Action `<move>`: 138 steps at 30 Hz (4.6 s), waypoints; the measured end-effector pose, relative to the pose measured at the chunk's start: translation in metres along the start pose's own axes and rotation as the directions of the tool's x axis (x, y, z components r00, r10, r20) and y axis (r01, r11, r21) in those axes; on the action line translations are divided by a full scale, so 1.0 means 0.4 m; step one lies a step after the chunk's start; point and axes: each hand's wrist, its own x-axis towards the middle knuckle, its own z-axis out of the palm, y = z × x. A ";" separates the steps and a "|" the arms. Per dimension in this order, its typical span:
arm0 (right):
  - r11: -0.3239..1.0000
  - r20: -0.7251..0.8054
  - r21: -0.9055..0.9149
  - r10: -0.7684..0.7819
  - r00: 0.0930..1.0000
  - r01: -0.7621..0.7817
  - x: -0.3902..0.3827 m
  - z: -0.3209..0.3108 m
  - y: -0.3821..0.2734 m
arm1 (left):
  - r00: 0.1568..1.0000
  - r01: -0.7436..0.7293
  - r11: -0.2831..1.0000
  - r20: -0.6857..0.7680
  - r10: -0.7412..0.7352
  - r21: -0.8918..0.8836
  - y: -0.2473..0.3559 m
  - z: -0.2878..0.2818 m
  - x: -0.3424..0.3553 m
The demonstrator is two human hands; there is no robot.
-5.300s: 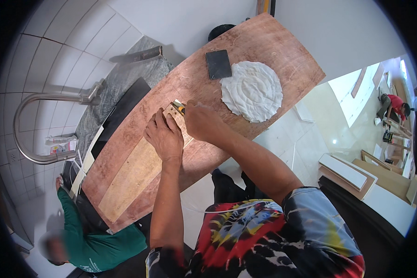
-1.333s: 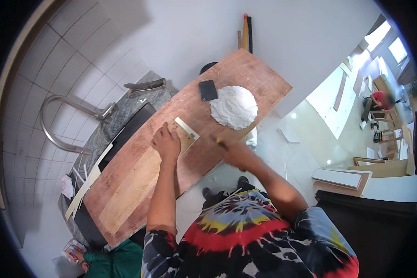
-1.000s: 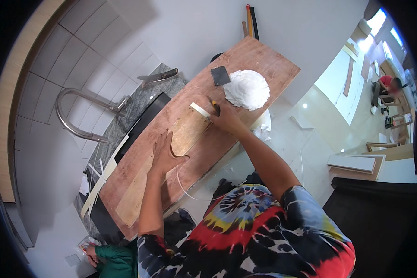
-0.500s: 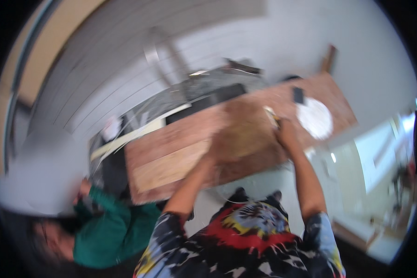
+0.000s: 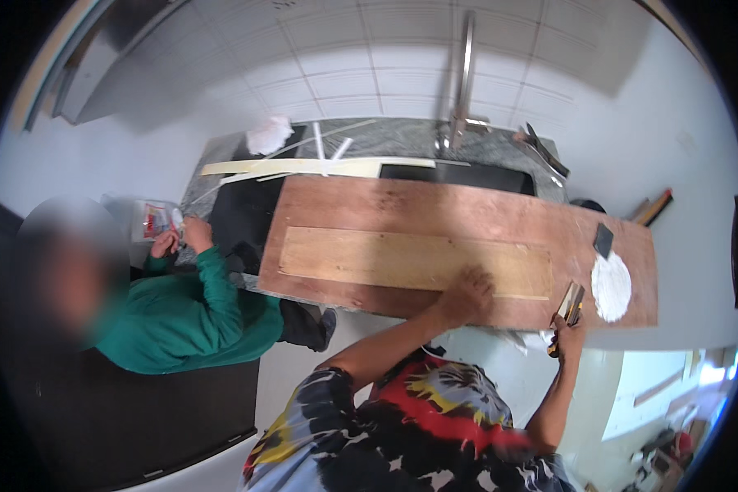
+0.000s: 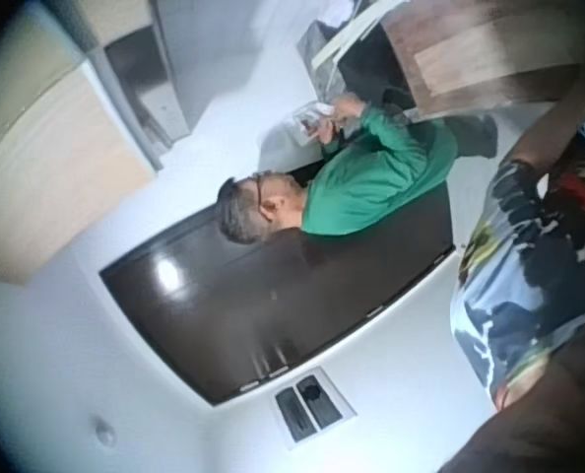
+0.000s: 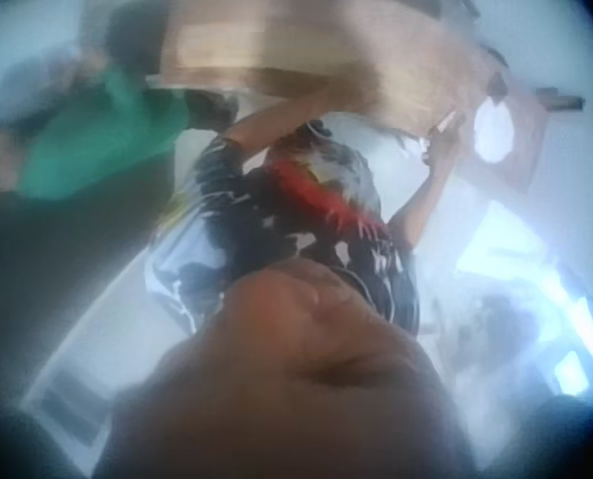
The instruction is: The person cuts white rectangular panels on a countertop using shears and a utility knife. They repeatedly measure, score, and trim the panels, then place them aside. Another person in a green shirt is visible in the background handling materials.
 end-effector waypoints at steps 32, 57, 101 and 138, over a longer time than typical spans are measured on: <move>0.173 0.656 -0.515 -0.550 0.516 0.839 0.120 -0.140 -0.166 | 0.819 0.553 0.805 -0.040 -0.573 -0.217 0.079 -0.147 0.110; 0.173 0.826 -0.418 -0.336 0.452 0.892 0.451 -0.331 -0.139 | 0.648 0.708 0.672 0.178 -0.740 0.215 0.100 -0.020 0.225; 0.698 -0.239 -0.716 -0.237 0.942 -0.006 -0.369 -0.250 0.028 | 0.665 0.116 0.940 0.728 0.165 -0.320 -0.149 -0.200 0.201; 0.936 0.458 0.146 -0.352 0.816 0.321 -0.574 0.270 -0.190 | 0.895 0.364 0.260 0.259 -0.363 -0.894 0.019 -0.365 0.046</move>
